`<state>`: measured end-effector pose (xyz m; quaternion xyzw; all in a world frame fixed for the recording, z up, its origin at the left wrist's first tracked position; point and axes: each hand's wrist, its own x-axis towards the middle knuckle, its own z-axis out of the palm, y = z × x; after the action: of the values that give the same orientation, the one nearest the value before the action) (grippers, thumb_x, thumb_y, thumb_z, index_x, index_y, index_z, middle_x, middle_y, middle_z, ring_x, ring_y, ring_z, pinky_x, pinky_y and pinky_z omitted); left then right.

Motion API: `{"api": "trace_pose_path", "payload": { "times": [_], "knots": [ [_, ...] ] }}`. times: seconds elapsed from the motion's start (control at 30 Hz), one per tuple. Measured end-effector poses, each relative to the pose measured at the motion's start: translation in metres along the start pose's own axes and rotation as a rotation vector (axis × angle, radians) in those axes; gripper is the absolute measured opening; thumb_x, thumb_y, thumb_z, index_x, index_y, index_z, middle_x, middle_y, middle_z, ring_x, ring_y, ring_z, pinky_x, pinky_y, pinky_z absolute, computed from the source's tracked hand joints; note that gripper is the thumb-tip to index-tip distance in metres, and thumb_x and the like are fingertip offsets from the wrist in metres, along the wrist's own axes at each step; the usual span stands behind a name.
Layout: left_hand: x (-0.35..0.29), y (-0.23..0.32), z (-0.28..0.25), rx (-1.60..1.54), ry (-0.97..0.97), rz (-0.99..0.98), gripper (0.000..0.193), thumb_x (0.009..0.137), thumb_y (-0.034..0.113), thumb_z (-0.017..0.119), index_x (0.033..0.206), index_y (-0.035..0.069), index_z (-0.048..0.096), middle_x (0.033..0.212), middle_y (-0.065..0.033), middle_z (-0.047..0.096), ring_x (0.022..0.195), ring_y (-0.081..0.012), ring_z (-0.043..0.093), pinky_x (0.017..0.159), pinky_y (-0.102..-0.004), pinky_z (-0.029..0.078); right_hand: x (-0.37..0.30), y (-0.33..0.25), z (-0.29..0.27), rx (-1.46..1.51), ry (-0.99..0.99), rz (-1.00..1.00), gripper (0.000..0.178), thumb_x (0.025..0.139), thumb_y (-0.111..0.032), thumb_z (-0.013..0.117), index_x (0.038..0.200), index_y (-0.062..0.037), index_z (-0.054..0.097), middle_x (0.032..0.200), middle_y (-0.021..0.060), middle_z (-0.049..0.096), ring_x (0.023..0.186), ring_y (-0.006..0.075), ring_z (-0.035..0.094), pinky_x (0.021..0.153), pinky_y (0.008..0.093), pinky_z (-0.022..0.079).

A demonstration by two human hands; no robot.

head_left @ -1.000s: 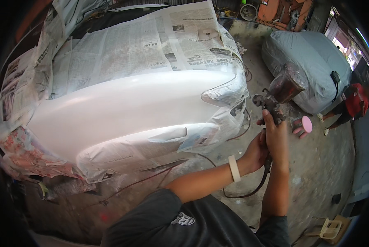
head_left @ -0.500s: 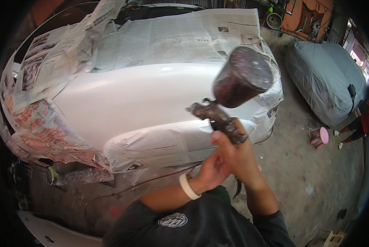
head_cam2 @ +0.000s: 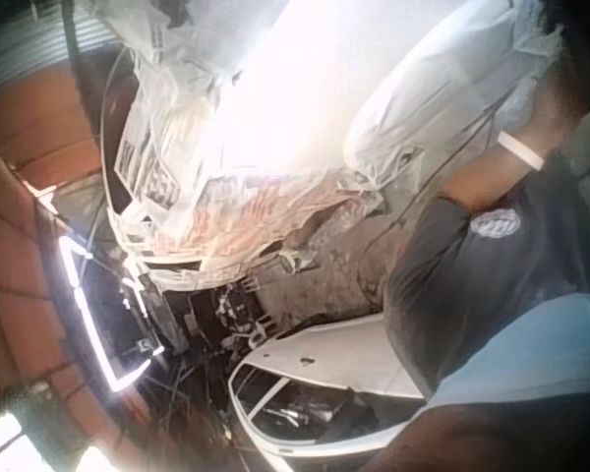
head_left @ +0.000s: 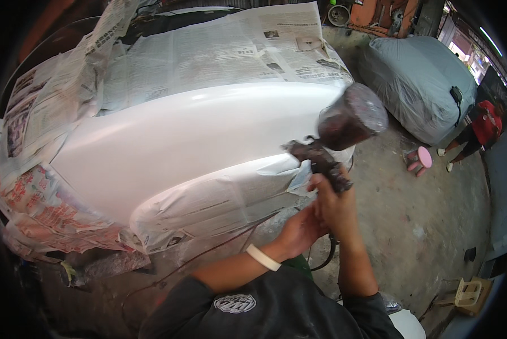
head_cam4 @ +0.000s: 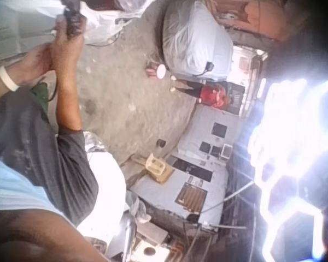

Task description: The person uses a spray gun to apply white paint to various sections of a car body that have been partially masked with newspaper.

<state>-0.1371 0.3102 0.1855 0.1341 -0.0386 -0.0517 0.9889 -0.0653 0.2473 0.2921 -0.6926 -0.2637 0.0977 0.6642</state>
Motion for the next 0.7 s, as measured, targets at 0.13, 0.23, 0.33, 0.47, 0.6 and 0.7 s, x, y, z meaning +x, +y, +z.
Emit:
{"api": "trace_pose_path", "payload": {
  "times": [0.13, 0.23, 0.33, 0.47, 0.6, 0.7],
  "knots": [
    [0.053, -0.031, -0.007, 0.026, -0.066, -0.163, 0.032, 0.103, 0.033, 0.041, 0.12, 0.01, 0.056, 0.119, -0.0078, 0.063, 0.112, -0.022, 0.059, 0.101, -0.0396, 0.043, 0.013, 0.007, -0.047, 0.043, 0.276, 0.102, 0.018, 0.097, -0.018, 0.06, 0.107, -0.0036, 0.055, 0.074, 0.0057, 0.061, 0.041, 0.0052, 0.043, 0.034, 0.0207, 0.032],
    [0.078, -0.047, -0.013, 0.048, -0.106, -0.251, 0.031, 0.101, 0.03, 0.044, 0.12, 0.01, 0.058, 0.118, -0.0059, 0.064, 0.111, -0.0203, 0.059, 0.099, -0.0378, 0.043, 0.017, 0.025, -0.073, -0.043, 0.41, 0.101, 0.021, 0.098, -0.023, 0.059, 0.107, -0.0044, 0.056, 0.074, 0.0053, 0.061, 0.04, 0.0057, 0.043, 0.034, 0.0217, 0.031],
    [0.073, -0.053, -0.018, 0.179, -0.053, -0.239, 0.029, 0.1, 0.027, 0.048, 0.121, 0.011, 0.058, 0.116, -0.0031, 0.065, 0.108, -0.0164, 0.06, 0.094, -0.0347, 0.046, 0.011, 0.03, -0.07, -0.135, 0.451, 0.073, 0.024, 0.099, -0.026, 0.058, 0.109, -0.0049, 0.056, 0.075, 0.0046, 0.061, 0.04, 0.006, 0.044, 0.034, 0.0225, 0.031],
    [0.03, -0.03, -0.012, 0.245, 0.002, -0.242, 0.036, 0.101, 0.025, 0.053, 0.132, 0.008, 0.052, 0.121, -0.0015, 0.061, 0.107, -0.0121, 0.06, 0.095, -0.0314, 0.047, -0.009, 0.014, -0.034, -0.074, 0.35, 0.078, 0.025, 0.1, -0.026, 0.055, 0.114, -0.0048, 0.053, 0.08, 0.0051, 0.062, 0.041, 0.0068, 0.046, 0.035, 0.023, 0.034],
    [-0.051, 0.015, -0.017, 0.367, 0.096, -0.064, 0.039, 0.099, 0.019, 0.057, 0.134, 0.005, 0.051, 0.123, -0.0042, 0.06, 0.113, -0.014, 0.058, 0.1, -0.0333, 0.046, -0.033, 0.012, 0.038, -0.076, 0.091, 0.064, 0.023, 0.1, -0.021, 0.054, 0.116, -0.0044, 0.051, 0.082, 0.0052, 0.062, 0.043, 0.0054, 0.046, 0.036, 0.0218, 0.034],
    [-0.125, 0.052, -0.015, 0.488, 0.153, 0.187, 0.037, 0.098, 0.016, 0.058, 0.133, 0.004, 0.052, 0.123, -0.005, 0.06, 0.114, -0.0147, 0.057, 0.101, -0.0329, 0.046, -0.048, -0.001, 0.113, -0.008, -0.167, -0.11, 0.022, 0.097, -0.019, 0.058, 0.113, -0.0043, 0.054, 0.082, 0.0033, 0.061, 0.05, 0.0044, 0.045, 0.042, 0.0219, 0.036]
  ]
}}
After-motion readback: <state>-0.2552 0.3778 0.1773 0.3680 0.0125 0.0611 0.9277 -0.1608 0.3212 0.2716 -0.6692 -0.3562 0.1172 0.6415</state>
